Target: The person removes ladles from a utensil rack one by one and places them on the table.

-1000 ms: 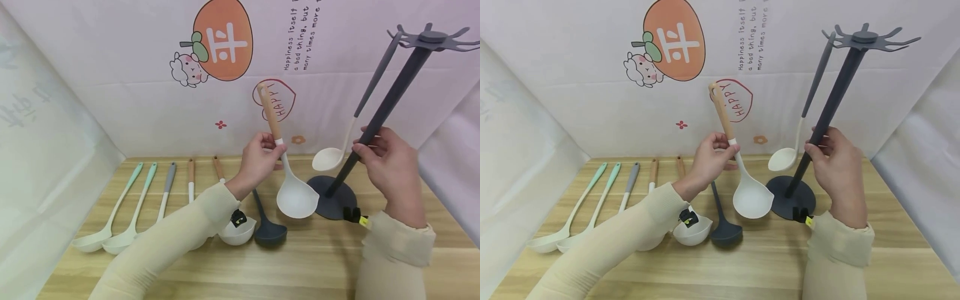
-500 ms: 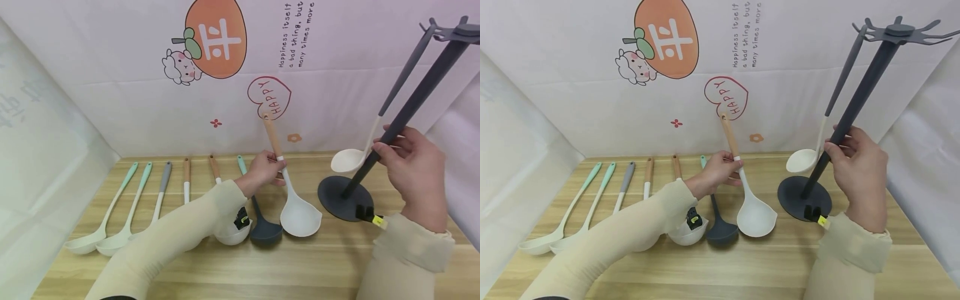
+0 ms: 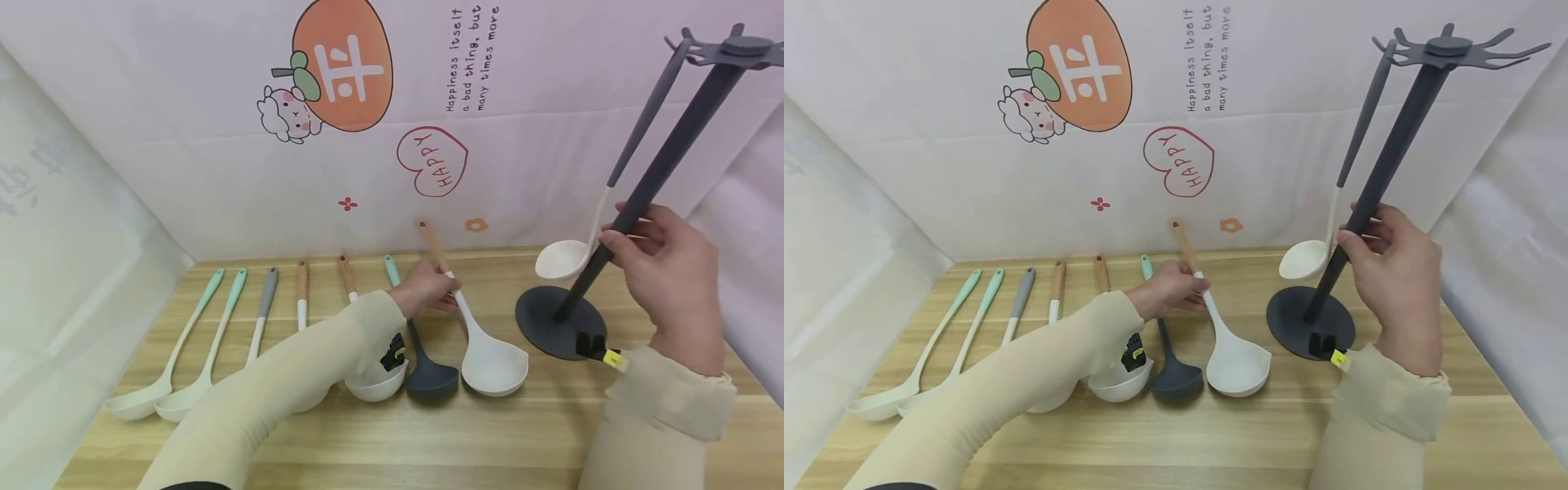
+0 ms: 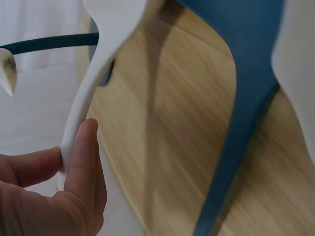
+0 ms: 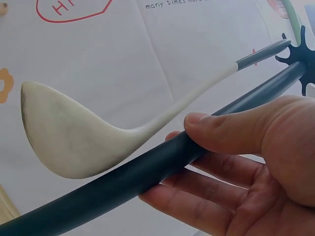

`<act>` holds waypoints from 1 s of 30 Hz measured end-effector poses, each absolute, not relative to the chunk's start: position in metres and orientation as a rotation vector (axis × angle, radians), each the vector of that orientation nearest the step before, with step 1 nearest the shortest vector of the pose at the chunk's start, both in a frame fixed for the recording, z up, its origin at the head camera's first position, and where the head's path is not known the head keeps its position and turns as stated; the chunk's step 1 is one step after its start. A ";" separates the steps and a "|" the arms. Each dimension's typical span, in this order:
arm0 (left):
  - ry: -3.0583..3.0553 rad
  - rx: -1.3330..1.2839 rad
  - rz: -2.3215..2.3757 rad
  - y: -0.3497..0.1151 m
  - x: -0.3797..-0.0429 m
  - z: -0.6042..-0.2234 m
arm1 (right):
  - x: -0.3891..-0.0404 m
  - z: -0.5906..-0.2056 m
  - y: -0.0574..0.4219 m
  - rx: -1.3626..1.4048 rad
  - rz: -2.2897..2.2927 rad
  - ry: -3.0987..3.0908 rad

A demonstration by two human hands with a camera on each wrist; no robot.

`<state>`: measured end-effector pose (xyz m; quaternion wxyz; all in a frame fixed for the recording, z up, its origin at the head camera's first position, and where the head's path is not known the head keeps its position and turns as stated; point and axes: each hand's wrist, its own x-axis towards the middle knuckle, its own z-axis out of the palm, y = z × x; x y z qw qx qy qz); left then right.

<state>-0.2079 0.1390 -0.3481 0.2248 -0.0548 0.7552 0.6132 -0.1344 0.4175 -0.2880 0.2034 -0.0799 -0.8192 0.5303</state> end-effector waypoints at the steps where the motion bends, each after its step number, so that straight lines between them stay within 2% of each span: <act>1: 2.094 -0.156 1.681 0.138 -0.209 -0.349 | -0.135 -0.288 0.417 -0.221 1.480 -2.290; 12: 2.172 -0.277 1.508 0.137 -0.213 -0.353 | -0.134 -0.286 0.413 -0.245 1.448 -2.324; 30: 2.233 -0.296 1.439 0.139 -0.212 -0.366 | -0.137 -0.288 0.410 -0.231 1.430 -2.313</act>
